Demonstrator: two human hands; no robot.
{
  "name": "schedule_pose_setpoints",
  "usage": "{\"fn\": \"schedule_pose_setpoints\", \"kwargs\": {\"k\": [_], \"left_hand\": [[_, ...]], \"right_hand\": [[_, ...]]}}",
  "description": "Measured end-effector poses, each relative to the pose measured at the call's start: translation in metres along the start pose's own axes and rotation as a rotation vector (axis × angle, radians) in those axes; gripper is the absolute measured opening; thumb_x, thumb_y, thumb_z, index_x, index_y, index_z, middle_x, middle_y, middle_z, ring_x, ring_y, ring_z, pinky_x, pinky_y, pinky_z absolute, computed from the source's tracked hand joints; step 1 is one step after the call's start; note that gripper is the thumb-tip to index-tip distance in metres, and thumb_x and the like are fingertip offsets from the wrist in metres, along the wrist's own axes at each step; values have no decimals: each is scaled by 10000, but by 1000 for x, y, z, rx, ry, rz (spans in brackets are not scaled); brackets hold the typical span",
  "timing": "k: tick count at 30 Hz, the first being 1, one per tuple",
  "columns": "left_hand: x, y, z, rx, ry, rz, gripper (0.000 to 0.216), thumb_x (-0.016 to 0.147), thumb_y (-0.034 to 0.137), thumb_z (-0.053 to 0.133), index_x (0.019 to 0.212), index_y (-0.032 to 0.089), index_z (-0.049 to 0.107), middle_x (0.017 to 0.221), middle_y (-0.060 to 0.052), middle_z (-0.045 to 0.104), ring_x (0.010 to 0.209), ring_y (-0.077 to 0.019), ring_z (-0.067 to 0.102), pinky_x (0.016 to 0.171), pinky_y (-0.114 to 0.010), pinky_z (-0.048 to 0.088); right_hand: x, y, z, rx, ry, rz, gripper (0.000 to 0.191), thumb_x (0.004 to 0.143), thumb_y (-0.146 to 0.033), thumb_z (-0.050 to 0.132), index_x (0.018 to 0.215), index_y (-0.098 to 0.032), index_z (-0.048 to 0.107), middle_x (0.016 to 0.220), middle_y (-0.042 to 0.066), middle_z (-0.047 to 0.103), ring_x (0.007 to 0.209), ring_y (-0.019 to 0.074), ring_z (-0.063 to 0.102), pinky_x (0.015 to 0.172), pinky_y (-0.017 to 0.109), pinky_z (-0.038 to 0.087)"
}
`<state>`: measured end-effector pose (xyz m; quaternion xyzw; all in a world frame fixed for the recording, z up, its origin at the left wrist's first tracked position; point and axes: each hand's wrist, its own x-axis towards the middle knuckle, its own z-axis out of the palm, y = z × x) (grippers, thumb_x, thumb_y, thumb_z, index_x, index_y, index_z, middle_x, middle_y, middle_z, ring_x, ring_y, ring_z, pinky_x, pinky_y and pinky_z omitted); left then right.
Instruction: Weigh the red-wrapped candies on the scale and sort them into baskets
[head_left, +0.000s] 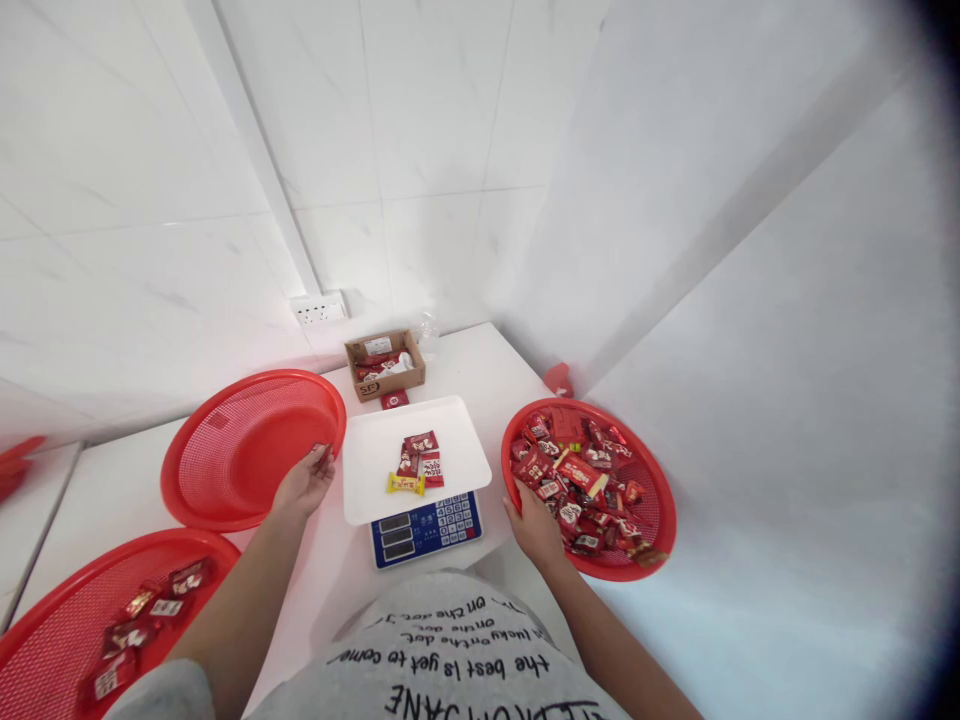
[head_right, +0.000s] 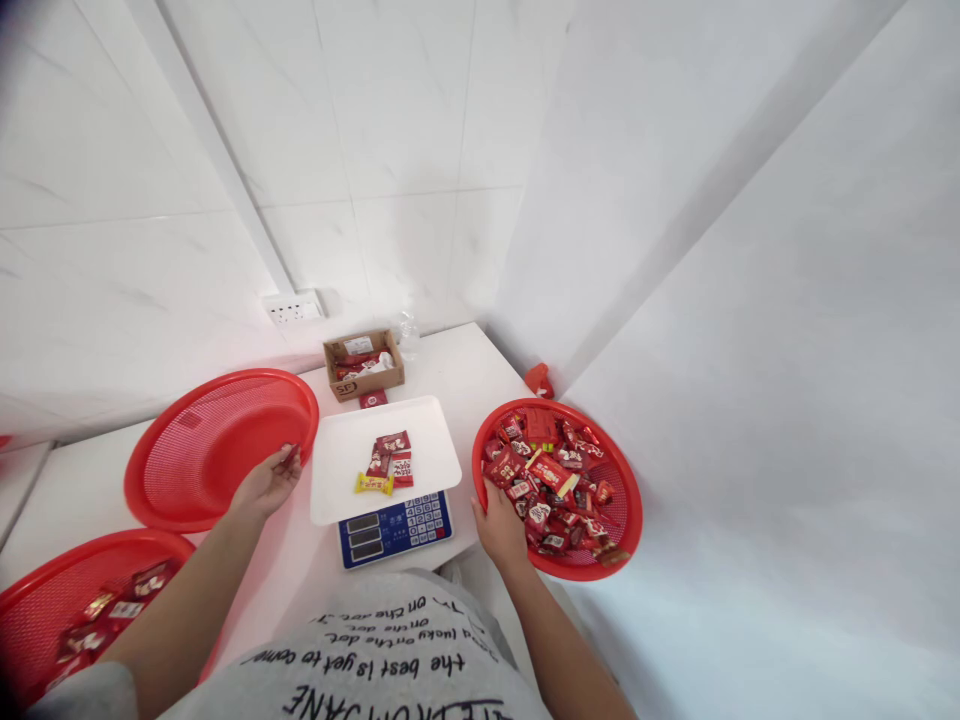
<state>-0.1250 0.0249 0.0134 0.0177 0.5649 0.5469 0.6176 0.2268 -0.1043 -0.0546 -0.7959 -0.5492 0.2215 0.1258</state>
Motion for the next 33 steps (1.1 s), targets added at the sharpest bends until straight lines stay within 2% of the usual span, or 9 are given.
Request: {"fn": "schedule_pose_setpoints", "kwargs": {"k": [10, 16, 33], "left_hand": [[2, 3, 2, -61, 17, -21, 181, 797, -4, 490, 720, 138, 573, 683, -9, 602, 569, -65, 595, 512, -145, 514], [2, 5, 4, -104, 31, -22, 199, 780, -28, 478, 714, 136, 571, 683, -10, 599, 589, -67, 595, 548, -152, 534], [6, 5, 4, -162, 54, -20, 239, 730, -84, 438, 720, 124, 555, 723, -15, 600, 619, -66, 595, 572, -145, 535]], "right_hand": [[-1, -2, -2, 1, -13, 14, 519, 892, -376, 341, 1349, -134, 386, 1327, 122, 493, 1206, 240, 465, 975, 331, 356], [-3, -6, -6, -21, -23, 33, 520, 893, -375, 329, 1351, -135, 378, 1309, 137, 505, 1187, 266, 480, 922, 358, 398], [-2, -3, -4, -9, -18, 30, 524, 892, -379, 336, 1358, -143, 372, 1308, 134, 507, 1195, 243, 475, 942, 336, 379]]}}
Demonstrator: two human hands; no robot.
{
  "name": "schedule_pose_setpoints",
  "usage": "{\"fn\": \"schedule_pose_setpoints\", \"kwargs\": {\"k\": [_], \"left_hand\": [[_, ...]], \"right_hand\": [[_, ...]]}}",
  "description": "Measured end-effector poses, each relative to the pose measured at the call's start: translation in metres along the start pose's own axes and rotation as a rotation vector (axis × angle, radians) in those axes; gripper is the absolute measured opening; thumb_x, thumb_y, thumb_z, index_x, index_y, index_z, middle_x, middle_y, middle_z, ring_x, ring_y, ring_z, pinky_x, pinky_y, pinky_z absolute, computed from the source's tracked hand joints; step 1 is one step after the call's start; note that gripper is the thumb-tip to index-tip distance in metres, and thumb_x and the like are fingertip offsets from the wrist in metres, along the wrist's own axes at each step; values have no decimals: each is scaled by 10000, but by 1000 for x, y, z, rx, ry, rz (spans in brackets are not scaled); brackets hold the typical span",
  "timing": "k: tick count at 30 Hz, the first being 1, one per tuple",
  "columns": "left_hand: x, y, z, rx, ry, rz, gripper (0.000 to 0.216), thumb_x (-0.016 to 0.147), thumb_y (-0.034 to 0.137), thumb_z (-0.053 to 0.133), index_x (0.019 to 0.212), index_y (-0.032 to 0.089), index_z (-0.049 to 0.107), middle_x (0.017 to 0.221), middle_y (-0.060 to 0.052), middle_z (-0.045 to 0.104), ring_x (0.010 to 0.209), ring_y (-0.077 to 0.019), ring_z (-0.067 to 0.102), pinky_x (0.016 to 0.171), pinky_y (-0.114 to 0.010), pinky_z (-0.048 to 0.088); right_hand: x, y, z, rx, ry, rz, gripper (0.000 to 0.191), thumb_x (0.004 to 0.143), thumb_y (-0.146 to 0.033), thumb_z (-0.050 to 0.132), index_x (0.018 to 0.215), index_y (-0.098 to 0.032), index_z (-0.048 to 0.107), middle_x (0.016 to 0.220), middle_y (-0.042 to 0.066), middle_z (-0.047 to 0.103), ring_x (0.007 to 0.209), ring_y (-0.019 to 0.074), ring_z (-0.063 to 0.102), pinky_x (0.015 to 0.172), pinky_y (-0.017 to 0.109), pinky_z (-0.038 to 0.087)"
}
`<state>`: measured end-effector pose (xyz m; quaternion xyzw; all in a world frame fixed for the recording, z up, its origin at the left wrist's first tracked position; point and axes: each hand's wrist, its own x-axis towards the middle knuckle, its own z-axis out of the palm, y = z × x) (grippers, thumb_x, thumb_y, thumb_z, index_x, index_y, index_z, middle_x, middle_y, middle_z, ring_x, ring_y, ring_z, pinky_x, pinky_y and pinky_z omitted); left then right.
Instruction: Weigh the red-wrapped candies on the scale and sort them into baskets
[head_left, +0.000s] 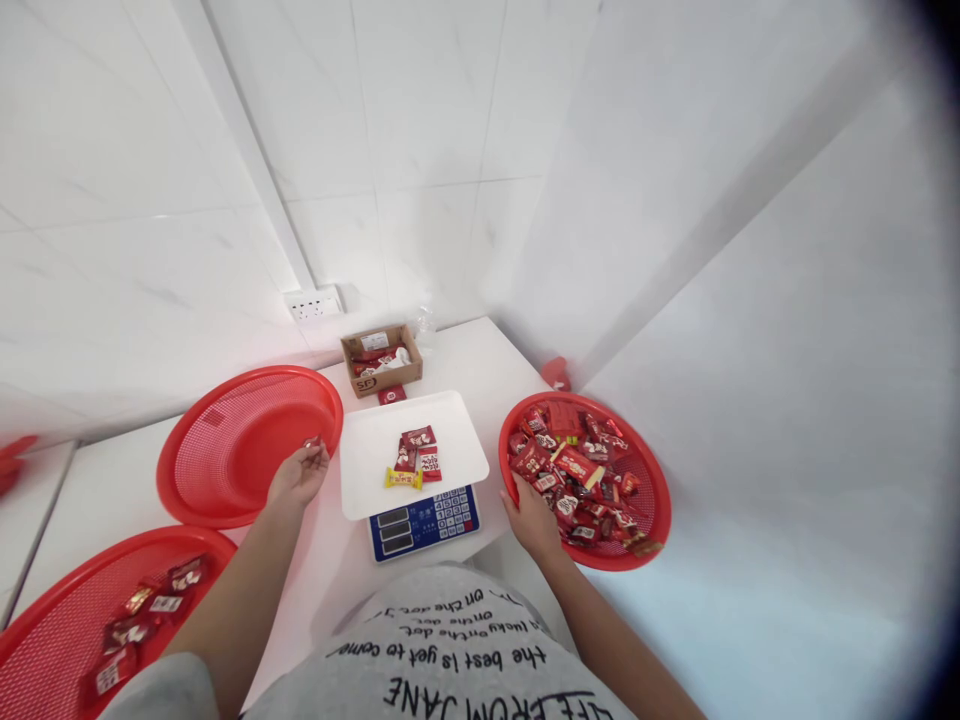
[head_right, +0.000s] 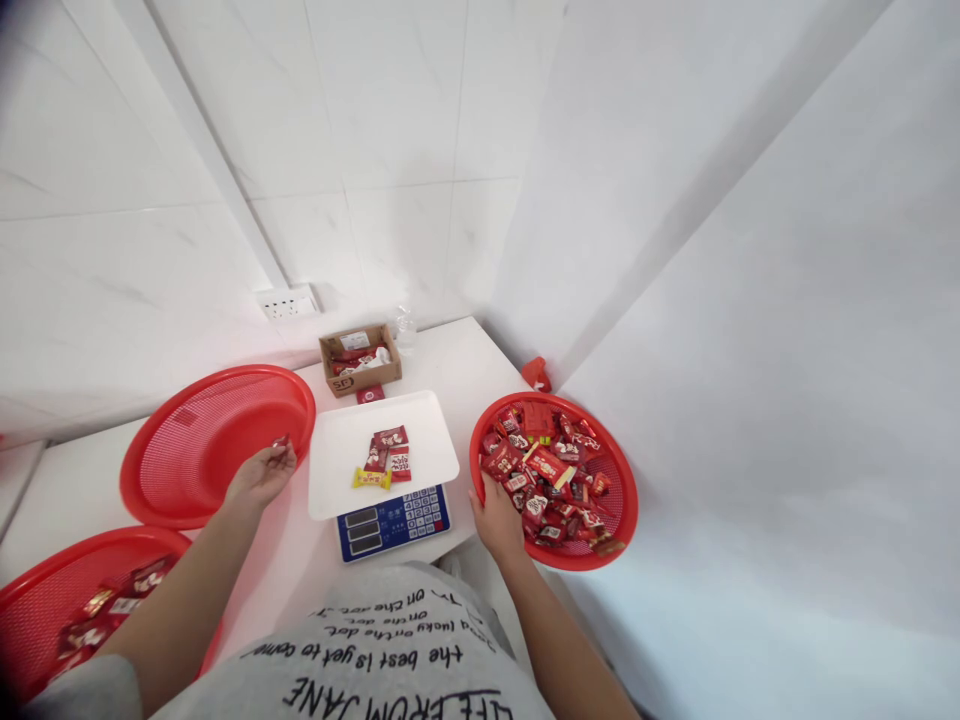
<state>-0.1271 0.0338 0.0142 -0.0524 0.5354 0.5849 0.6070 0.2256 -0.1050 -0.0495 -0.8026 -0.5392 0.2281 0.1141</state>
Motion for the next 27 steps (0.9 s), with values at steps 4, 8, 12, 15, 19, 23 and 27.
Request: {"fn": "schedule_pose_setpoints", "kwargs": {"k": [4, 8, 12, 15, 19, 23, 27], "left_hand": [[2, 0, -1, -4, 2, 5, 251, 721, -96, 426, 737, 120, 554, 731, -19, 597, 625, -68, 595, 573, -147, 538], [4, -1, -2, 2, -6, 10, 272, 712, -106, 412, 754, 121, 554, 749, -24, 595, 656, -69, 601, 601, -151, 545], [5, -1, -2, 46, -23, 28, 281, 704, -104, 408, 767, 125, 557, 760, -30, 585, 674, -71, 600, 619, -152, 542], [5, 0, -2, 177, -40, 79, 258, 702, -80, 427, 754, 139, 553, 766, -35, 577, 679, -78, 594, 620, -163, 534], [2, -6, -2, 314, -100, 149, 194, 689, -27, 505, 743, 151, 559, 763, -20, 582, 680, -77, 579, 647, -179, 507], [-8, -33, -4, 642, -273, 272, 206, 615, 73, 648, 799, 161, 621, 802, -15, 629, 729, -122, 573, 710, -252, 489], [-18, -68, -7, 1415, -580, 700, 244, 691, 241, 605, 927, 197, 648, 980, -55, 639, 934, -216, 549, 859, -383, 445]], "right_hand": [[1, 1, 1, -8, 6, -16, 528, 890, -374, 341, 1360, -135, 370, 1308, 140, 507, 1207, 247, 465, 956, 343, 371], [1, 1, 1, -12, -4, -7, 526, 891, -379, 342, 1359, -141, 369, 1316, 137, 501, 1194, 258, 477, 937, 353, 386], [2, 1, 1, -15, -15, 0, 528, 893, -378, 338, 1365, -143, 358, 1318, 134, 499, 1198, 251, 473, 939, 345, 384], [2, 1, 1, -18, -23, 6, 532, 893, -379, 337, 1368, -139, 353, 1325, 137, 493, 1202, 255, 470, 939, 350, 385], [1, 2, 2, -22, -19, 0, 532, 894, -382, 335, 1367, -140, 354, 1324, 134, 497, 1193, 252, 478, 938, 347, 387], [2, 3, 3, -23, -11, -6, 536, 889, -377, 343, 1364, -128, 359, 1333, 138, 488, 1207, 246, 467, 951, 347, 382], [2, 2, 2, -23, -5, -17, 533, 891, -373, 339, 1357, -116, 366, 1308, 149, 507, 1203, 247, 471, 952, 347, 382]]}}
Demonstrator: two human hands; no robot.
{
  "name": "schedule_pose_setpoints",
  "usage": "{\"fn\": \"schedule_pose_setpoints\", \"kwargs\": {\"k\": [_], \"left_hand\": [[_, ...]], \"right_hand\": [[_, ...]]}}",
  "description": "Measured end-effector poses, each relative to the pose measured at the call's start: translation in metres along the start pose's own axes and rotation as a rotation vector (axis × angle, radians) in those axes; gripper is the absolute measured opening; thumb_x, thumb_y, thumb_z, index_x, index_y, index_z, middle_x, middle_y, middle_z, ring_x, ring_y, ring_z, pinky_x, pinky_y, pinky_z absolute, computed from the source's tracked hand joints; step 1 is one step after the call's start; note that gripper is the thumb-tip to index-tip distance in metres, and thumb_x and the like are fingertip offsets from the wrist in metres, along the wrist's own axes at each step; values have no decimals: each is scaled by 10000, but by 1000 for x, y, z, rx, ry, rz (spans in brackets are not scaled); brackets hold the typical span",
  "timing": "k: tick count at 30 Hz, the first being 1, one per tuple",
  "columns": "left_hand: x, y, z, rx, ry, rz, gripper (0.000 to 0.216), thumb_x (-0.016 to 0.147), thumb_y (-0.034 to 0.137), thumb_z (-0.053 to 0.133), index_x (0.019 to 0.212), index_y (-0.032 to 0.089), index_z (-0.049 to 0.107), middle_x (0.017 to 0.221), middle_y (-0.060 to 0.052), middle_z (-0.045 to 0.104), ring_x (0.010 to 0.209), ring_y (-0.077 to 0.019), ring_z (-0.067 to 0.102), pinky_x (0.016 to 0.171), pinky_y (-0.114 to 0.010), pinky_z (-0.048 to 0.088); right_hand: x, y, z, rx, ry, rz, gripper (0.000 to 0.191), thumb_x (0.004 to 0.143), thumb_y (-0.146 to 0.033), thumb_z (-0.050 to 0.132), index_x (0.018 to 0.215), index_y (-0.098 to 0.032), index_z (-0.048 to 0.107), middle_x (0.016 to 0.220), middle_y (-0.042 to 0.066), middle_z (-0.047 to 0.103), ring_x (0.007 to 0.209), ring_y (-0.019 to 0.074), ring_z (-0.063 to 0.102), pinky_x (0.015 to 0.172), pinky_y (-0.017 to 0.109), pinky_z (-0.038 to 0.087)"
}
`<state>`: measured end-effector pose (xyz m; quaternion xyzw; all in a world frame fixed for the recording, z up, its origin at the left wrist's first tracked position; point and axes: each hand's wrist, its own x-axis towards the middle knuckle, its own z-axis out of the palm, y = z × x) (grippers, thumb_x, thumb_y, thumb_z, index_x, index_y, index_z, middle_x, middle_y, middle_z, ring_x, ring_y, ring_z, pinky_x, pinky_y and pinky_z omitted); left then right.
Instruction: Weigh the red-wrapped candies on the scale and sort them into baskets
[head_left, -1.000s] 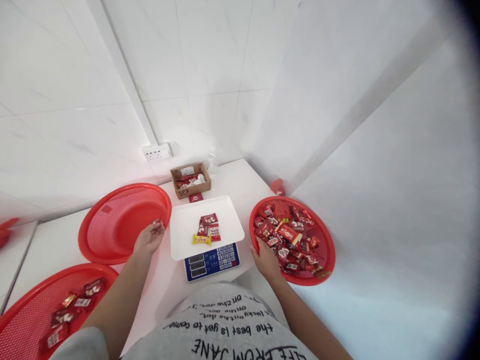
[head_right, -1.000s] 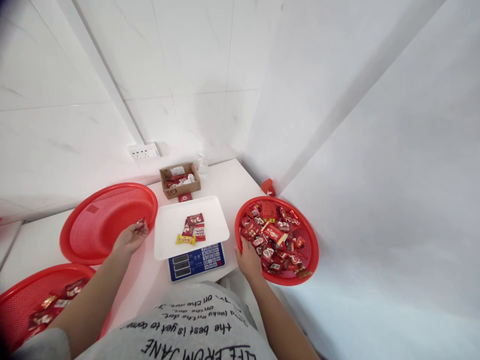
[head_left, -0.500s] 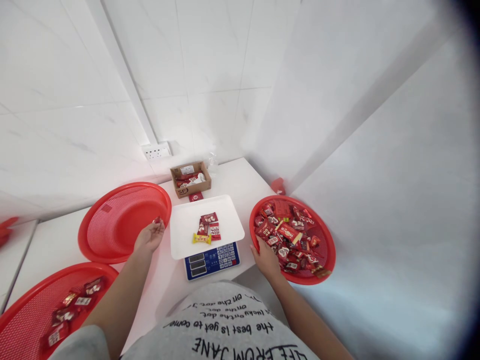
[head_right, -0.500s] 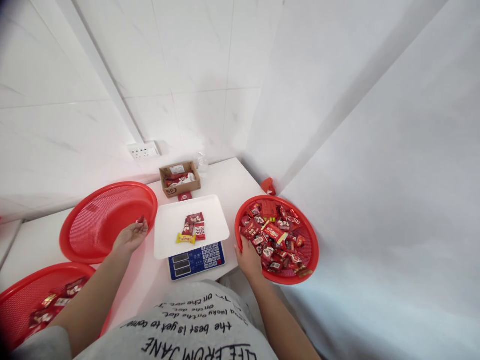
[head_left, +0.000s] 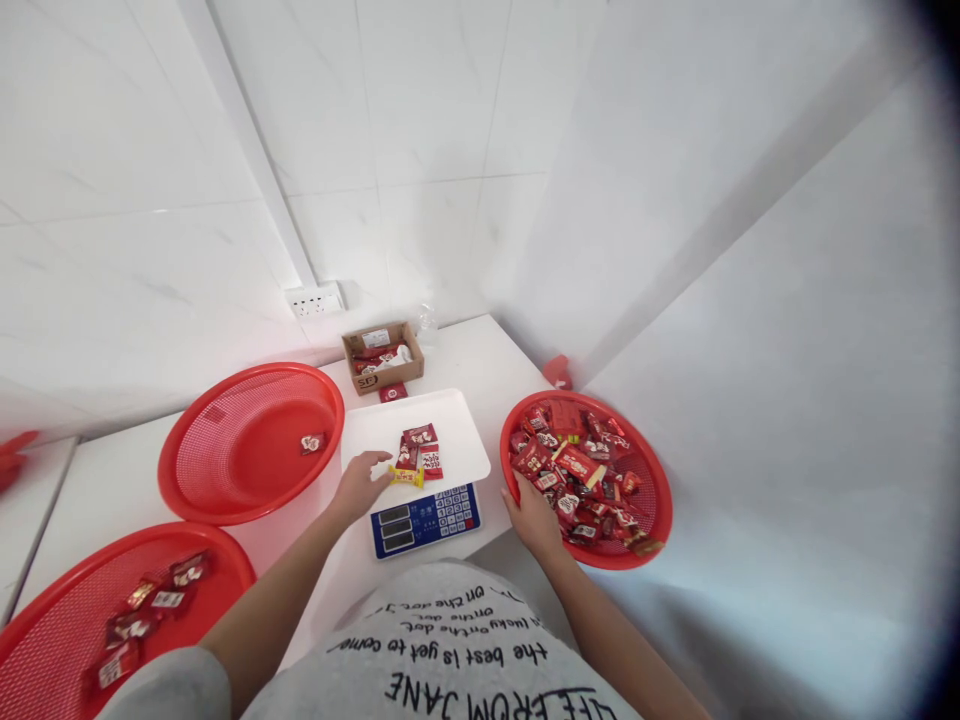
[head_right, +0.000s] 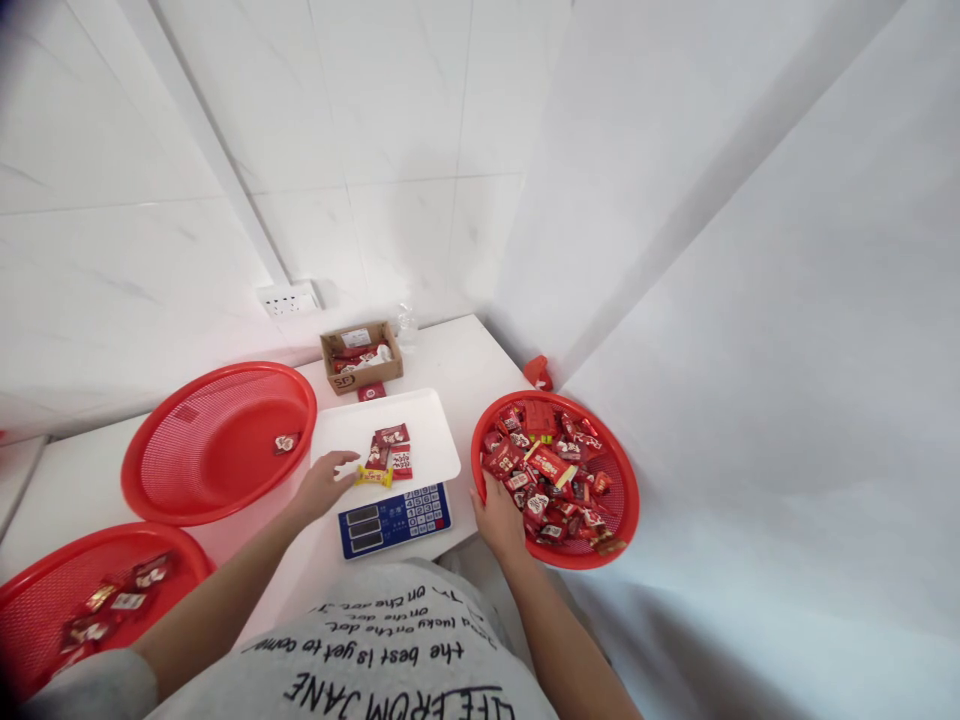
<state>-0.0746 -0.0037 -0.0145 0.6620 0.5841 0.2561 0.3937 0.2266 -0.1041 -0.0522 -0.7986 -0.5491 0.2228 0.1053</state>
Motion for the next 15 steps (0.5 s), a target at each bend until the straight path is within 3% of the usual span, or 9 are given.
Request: {"fn": "schedule_pose_setpoints", "kwargs": {"k": [3, 7, 15], "left_hand": [[-4, 2, 18, 343, -90, 221, 339, 726, 212, 569, 1060, 205, 626, 1076, -75, 601, 1061, -242, 483, 948, -399, 381], [-3, 5, 29, 555, -181, 250, 373, 740, 168, 561, 1109, 205, 602, 1115, -79, 568, 1083, -238, 453, 959, -380, 350], [-1, 8, 32, 429, -169, 197, 152, 766, 194, 576, 894, 217, 654, 987, -84, 599, 1008, -241, 492, 907, -357, 362]], "right_hand": [[-1, -1, -1, 2, -1, 5, 527, 892, -374, 341, 1354, -122, 370, 1302, 148, 512, 1196, 245, 477, 949, 342, 384], [-1, -2, -2, 5, 3, 3, 525, 892, -370, 350, 1359, -132, 367, 1302, 139, 514, 1205, 233, 467, 961, 326, 371], [-1, 0, 0, 14, 2, 21, 524, 892, -379, 349, 1364, -151, 362, 1298, 125, 518, 1203, 232, 470, 954, 327, 372]]}}
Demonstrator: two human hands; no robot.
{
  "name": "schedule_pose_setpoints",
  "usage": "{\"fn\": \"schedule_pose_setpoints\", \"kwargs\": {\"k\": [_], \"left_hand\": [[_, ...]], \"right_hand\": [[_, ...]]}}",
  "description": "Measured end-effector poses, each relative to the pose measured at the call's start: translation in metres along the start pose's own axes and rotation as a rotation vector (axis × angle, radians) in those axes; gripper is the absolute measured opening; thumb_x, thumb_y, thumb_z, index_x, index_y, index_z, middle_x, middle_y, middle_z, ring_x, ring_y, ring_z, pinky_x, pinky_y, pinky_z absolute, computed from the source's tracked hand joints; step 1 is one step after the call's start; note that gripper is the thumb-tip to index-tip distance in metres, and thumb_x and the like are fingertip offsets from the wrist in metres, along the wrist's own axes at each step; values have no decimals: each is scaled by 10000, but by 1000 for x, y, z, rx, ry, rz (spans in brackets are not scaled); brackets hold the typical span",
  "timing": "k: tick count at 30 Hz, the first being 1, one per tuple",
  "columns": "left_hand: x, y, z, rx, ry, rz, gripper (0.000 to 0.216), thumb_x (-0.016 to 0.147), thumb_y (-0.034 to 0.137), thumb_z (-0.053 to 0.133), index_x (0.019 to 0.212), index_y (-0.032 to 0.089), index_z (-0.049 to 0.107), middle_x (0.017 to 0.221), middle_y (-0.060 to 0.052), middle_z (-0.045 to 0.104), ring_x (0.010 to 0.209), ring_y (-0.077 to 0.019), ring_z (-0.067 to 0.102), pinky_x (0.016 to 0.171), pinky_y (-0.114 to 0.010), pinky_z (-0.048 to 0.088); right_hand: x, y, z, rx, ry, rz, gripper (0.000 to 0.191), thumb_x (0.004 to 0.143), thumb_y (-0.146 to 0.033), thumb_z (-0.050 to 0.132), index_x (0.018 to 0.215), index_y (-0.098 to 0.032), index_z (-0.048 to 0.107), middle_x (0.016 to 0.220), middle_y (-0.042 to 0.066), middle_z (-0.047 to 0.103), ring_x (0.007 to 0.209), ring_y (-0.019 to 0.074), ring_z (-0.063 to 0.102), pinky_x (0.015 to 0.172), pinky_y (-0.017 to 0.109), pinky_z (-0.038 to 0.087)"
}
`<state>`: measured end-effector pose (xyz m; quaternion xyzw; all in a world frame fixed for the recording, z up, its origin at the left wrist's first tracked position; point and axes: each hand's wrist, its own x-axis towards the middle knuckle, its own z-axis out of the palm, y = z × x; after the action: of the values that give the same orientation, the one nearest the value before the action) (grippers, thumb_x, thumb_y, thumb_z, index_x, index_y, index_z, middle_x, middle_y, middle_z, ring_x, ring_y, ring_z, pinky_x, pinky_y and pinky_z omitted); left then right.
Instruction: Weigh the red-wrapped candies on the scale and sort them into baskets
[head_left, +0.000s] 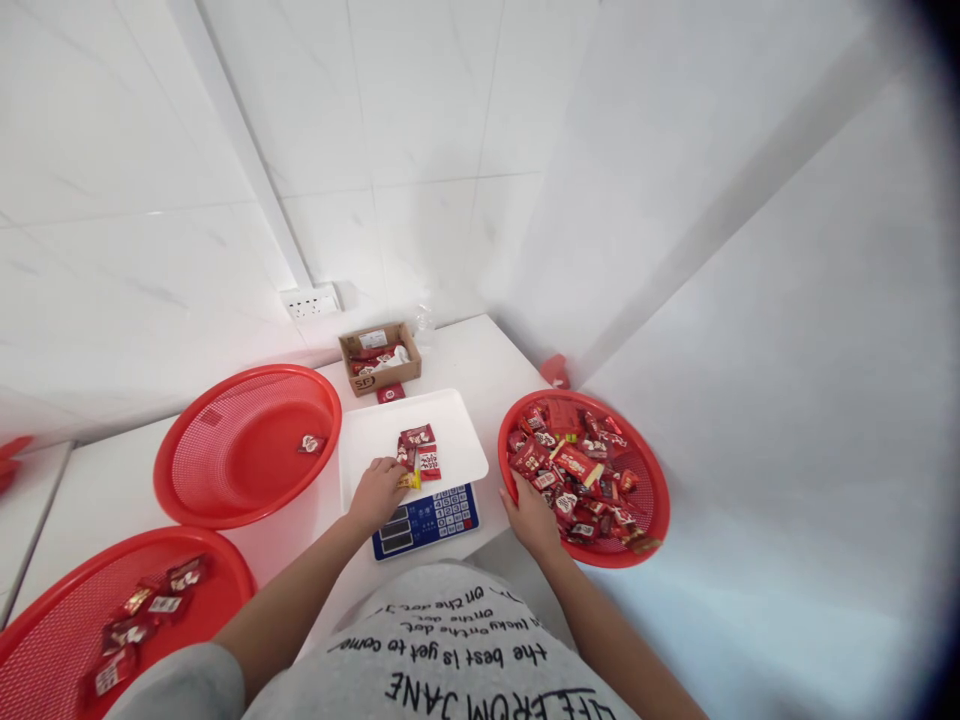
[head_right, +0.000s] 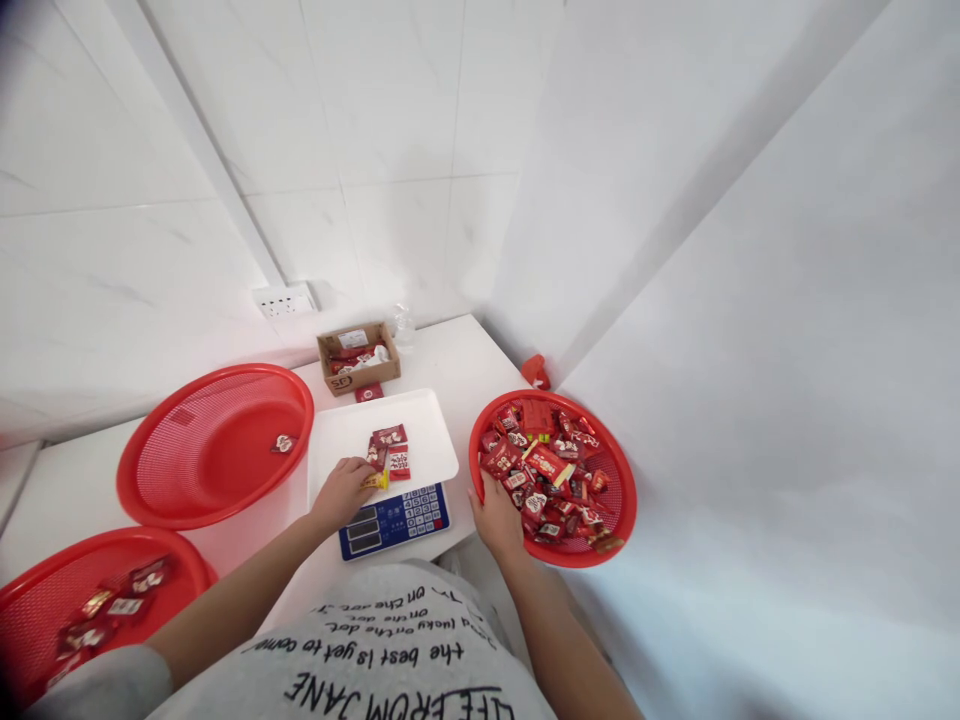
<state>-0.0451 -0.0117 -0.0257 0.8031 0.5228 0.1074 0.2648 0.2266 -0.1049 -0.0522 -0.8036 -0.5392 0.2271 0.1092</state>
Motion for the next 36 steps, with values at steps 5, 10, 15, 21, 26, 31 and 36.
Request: {"fn": "schedule_pose_setpoints", "kwargs": {"k": [5, 10, 15, 21, 26, 31, 36], "left_hand": [[-1, -5, -7, -220, 121, -132, 137, 712, 264, 630, 838, 213, 638, 925, -67, 631, 964, -248, 521, 867, -359, 392], [-1, -14, -24, -595, 209, -365, 211, 706, 364, 657, 826, 201, 596, 801, -23, 637, 751, -186, 574, 702, -308, 440], [2, -28, -44, -1224, 375, -668, 136, 762, 268, 645, 801, 160, 572, 771, -34, 643, 696, -127, 596, 682, -265, 485], [5, -42, -66, -1572, 557, -908, 201, 900, 199, 446, 731, 153, 546, 717, -52, 617, 651, -105, 608, 629, -218, 527], [3, -46, -77, -1681, 607, -938, 179, 890, 212, 476, 749, 148, 564, 747, -58, 618, 703, -117, 629, 635, -213, 543], [4, -47, -78, -1702, 636, -919, 153, 882, 235, 491, 772, 162, 568, 782, -57, 622, 731, -126, 636, 660, -232, 544], [6, -45, -74, -1678, 653, -902, 132, 881, 228, 494, 777, 166, 546, 805, -51, 614, 738, -121, 634, 680, -229, 535]], "right_hand": [[0, -1, -1, 1, -11, 6, 527, 894, -384, 342, 1363, -146, 364, 1306, 129, 510, 1206, 229, 466, 955, 322, 372], [-1, -2, -3, -1, -13, 3, 523, 893, -377, 339, 1366, -152, 359, 1315, 125, 504, 1212, 228, 462, 955, 325, 376], [0, -1, -2, -1, -15, 1, 528, 892, -373, 346, 1364, -137, 358, 1334, 127, 487, 1221, 226, 453, 963, 324, 372], [0, -1, -1, 0, -18, 4, 534, 895, -395, 334, 1374, -161, 344, 1320, 120, 501, 1196, 233, 478, 941, 333, 386], [-1, -2, -2, -7, -22, 14, 533, 894, -389, 333, 1373, -156, 347, 1323, 125, 498, 1201, 235, 475, 948, 333, 381], [0, -2, -2, -17, -24, 10, 531, 894, -382, 333, 1374, -155, 347, 1299, 128, 518, 1195, 234, 479, 942, 328, 383], [0, -2, -2, -19, -21, 11, 531, 894, -387, 331, 1371, -155, 349, 1302, 129, 516, 1184, 244, 487, 933, 339, 388]]}}
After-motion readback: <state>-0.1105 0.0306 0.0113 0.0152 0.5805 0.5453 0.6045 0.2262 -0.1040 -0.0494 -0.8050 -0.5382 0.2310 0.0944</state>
